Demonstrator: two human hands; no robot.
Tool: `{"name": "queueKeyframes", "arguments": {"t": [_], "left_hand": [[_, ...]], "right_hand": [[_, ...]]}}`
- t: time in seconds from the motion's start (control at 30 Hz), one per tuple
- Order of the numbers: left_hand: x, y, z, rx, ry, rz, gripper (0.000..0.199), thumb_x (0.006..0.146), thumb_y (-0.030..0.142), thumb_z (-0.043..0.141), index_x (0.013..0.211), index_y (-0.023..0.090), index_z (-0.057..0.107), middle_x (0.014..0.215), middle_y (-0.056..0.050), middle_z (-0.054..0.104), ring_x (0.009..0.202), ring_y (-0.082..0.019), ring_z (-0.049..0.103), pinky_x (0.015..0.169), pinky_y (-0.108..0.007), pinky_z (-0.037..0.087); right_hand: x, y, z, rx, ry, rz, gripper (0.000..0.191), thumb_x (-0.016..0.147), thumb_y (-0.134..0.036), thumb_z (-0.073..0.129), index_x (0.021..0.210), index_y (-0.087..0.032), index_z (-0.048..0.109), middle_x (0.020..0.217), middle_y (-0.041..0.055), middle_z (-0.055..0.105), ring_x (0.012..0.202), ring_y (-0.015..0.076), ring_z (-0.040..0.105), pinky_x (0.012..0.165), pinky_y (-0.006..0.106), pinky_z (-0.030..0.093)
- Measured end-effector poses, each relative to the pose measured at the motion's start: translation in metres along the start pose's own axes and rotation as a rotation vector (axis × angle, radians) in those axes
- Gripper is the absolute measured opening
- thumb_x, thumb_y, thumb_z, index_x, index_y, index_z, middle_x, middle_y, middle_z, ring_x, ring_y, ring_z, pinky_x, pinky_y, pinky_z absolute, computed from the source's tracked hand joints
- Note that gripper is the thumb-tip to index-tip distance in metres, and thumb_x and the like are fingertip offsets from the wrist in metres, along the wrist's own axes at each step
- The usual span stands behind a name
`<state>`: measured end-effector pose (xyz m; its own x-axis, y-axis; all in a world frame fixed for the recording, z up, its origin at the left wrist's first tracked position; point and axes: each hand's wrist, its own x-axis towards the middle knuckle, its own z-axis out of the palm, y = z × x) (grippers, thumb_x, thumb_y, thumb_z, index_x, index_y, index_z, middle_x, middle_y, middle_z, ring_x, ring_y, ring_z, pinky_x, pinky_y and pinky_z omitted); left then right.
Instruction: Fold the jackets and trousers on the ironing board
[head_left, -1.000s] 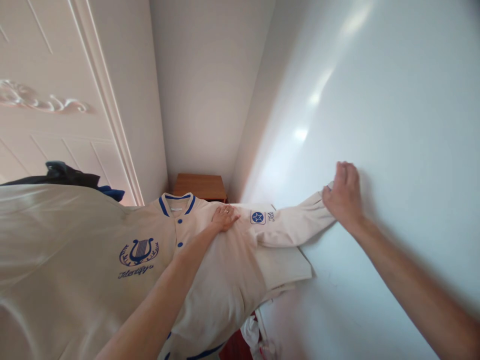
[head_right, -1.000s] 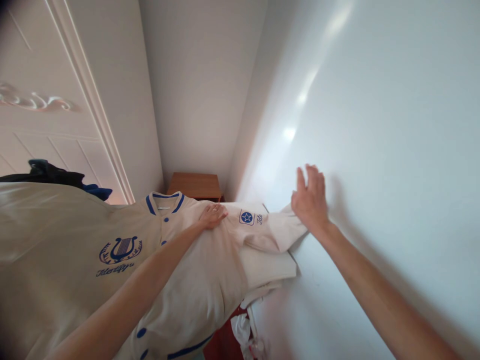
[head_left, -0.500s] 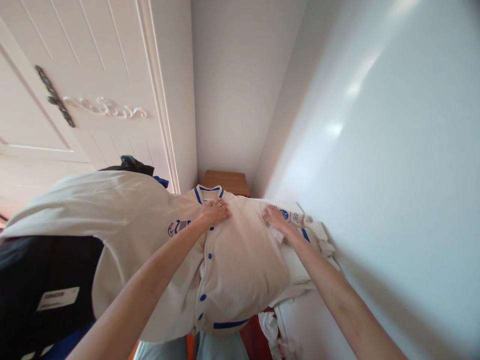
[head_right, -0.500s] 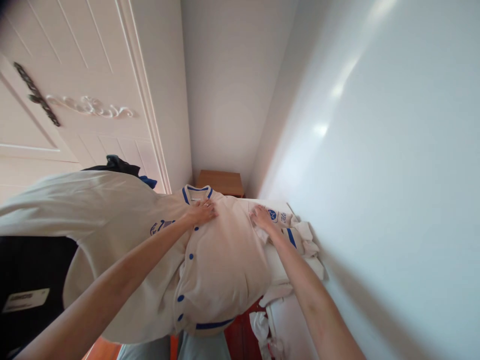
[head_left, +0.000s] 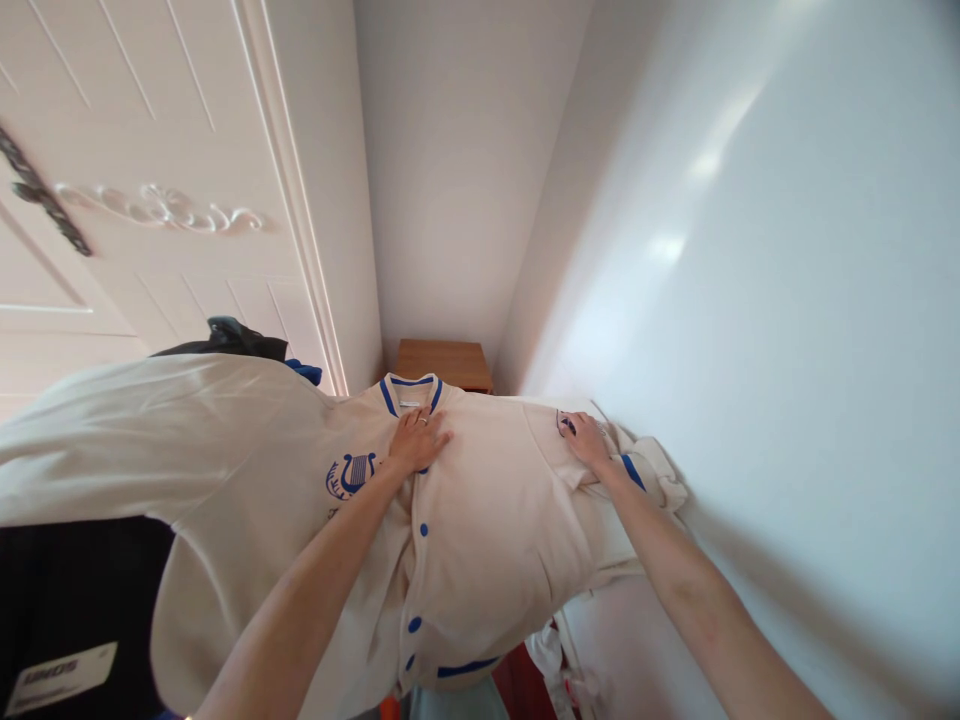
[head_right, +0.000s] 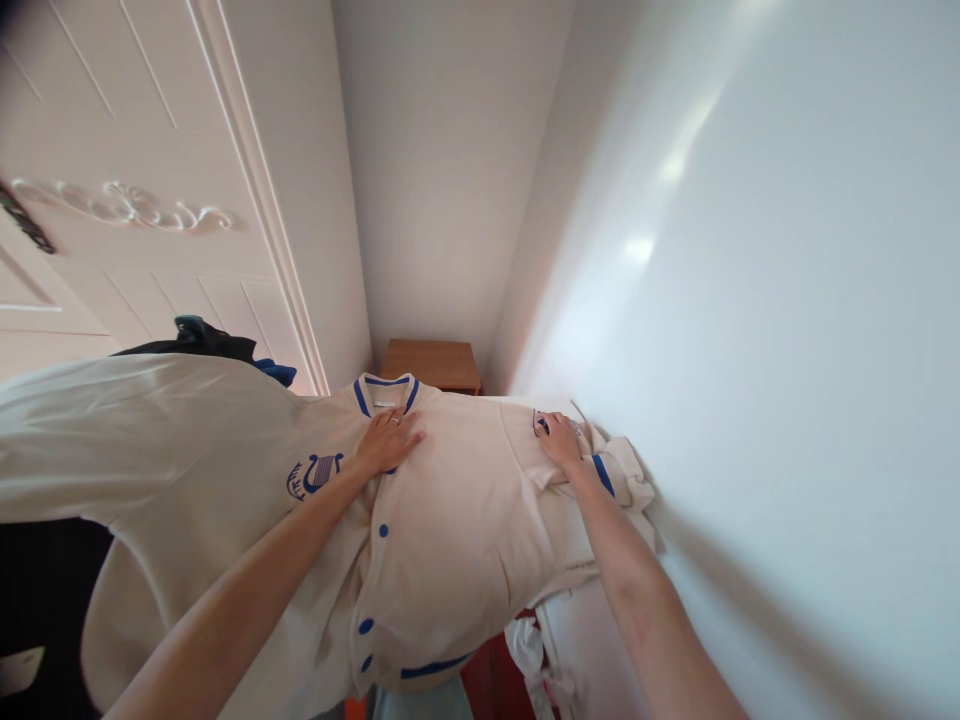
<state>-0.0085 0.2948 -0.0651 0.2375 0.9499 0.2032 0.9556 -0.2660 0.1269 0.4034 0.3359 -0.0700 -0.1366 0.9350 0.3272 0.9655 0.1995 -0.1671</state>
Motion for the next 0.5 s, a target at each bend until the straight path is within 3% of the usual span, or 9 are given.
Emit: {"name": "queueKeyframes", "arguments": {"t": [0.3,0.5], "left_hand": [[0.007,0.0,-0.002,0.048,-0.006,-0.005,0.065,0.099,0.058,0.032,0.149,0.019,0.046,0.153,-0.017,0.044,0.14,-0.035,0.038,0.116,-0.046,0.024],[0.007,0.003,-0.005,0.072,-0.02,-0.013,0.063,0.099,0.056,0.034,0.15,0.019,0.046,0.154,-0.016,0.043,0.142,-0.034,0.037,0.116,-0.046,0.023]], "right_hand": [[-0.022,0.045,-0.032,-0.127,-0.099,0.05,0.035,0.093,-0.029,0.046,0.116,-0.011,0.065,0.121,0.0228,0.064,0.114,0.0323,0.058,0.103,0.046,0.04],[-0.043,0.074,-0.081,-0.089,-0.177,-0.046,0.013,0.071,-0.014,0.064,0.077,-0.024,0.069,0.113,0.0145,0.072,0.123,0.0336,0.056,0.116,0.055,0.025]]}}
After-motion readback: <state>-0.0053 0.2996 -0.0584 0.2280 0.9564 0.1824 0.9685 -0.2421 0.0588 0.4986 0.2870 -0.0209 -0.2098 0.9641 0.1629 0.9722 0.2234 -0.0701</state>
